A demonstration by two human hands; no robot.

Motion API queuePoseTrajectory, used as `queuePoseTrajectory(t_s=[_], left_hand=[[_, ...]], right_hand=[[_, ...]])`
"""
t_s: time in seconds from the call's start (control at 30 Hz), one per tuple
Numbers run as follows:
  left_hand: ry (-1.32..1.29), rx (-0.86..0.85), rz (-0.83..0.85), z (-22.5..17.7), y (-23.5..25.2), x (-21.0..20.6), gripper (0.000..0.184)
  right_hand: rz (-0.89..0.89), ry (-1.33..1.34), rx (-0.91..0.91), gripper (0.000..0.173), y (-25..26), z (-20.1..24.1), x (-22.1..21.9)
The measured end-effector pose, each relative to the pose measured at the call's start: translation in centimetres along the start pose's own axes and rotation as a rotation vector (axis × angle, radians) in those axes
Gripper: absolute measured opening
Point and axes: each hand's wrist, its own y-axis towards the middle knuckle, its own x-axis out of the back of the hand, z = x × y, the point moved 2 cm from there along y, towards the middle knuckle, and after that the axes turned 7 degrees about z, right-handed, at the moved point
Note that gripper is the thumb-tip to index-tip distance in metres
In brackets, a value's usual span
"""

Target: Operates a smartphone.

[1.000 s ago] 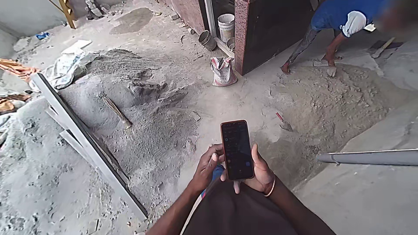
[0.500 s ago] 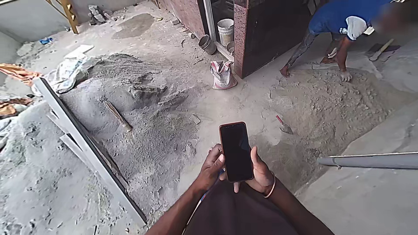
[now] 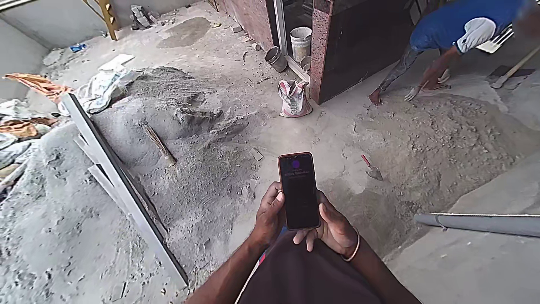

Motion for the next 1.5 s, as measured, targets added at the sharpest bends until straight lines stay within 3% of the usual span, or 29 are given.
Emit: queuePoseTrajectory(t_s=[0.2, 0.4, 0.7, 0.87, 0.97, 1.03, 1.13, 1.3, 1.5], left_hand=[[-0.017, 0.011, 0.066, 0.0, -0.4, -0.1, 0.028], [-0.147, 0.204, 0.085, 1.6, -1.8, -1.0, 0.062], [-0.23, 0.18, 0.051, 2.0, -1.3, -2.5, 0.059], [-0.384, 0.175, 0.166, 2.1, -0.8, -1.7, 0.069], [-0.423, 0.183, 0.17, 2.0, -1.2, -1.6, 0.069], [-0.433, 0.215, 0.145, 2.2, -1.8, -1.6, 0.071], [-0.435, 0.27, 0.13, 2.3, -2.5, -1.4, 0.076], [-0.477, 0.279, 0.113, 1.9, -3.3, -1.5, 0.073], [-0.563, 0.287, 0.15, 1.8, -3.6, -1.1, 0.072]], right_hand=[[-0.044, -0.14, 0.039, 0.049, -0.2, 0.4, 0.2], [-0.113, -0.192, 0.043, 0.052, -0.2, 0.8, -0.4], [-0.206, -0.277, -0.017, 0.063, -1.1, 1.1, 0.0], [-0.599, -0.728, -0.254, 0.056, -5.0, 1.7, 5.5], [-0.831, -1.049, -0.609, 0.054, -9.0, 0.6, 11.3], [-0.895, -1.147, -0.859, 0.053, -12.3, -1.3, 14.7], [-0.976, -1.009, -0.991, 0.053, -17.9, -5.2, 18.9], [-1.255, -0.567, -0.938, 0.049, -26.5, -11.9, 21.3], [-1.319, -0.565, -1.009, 0.045, -32.3, -14.2, 20.7]])
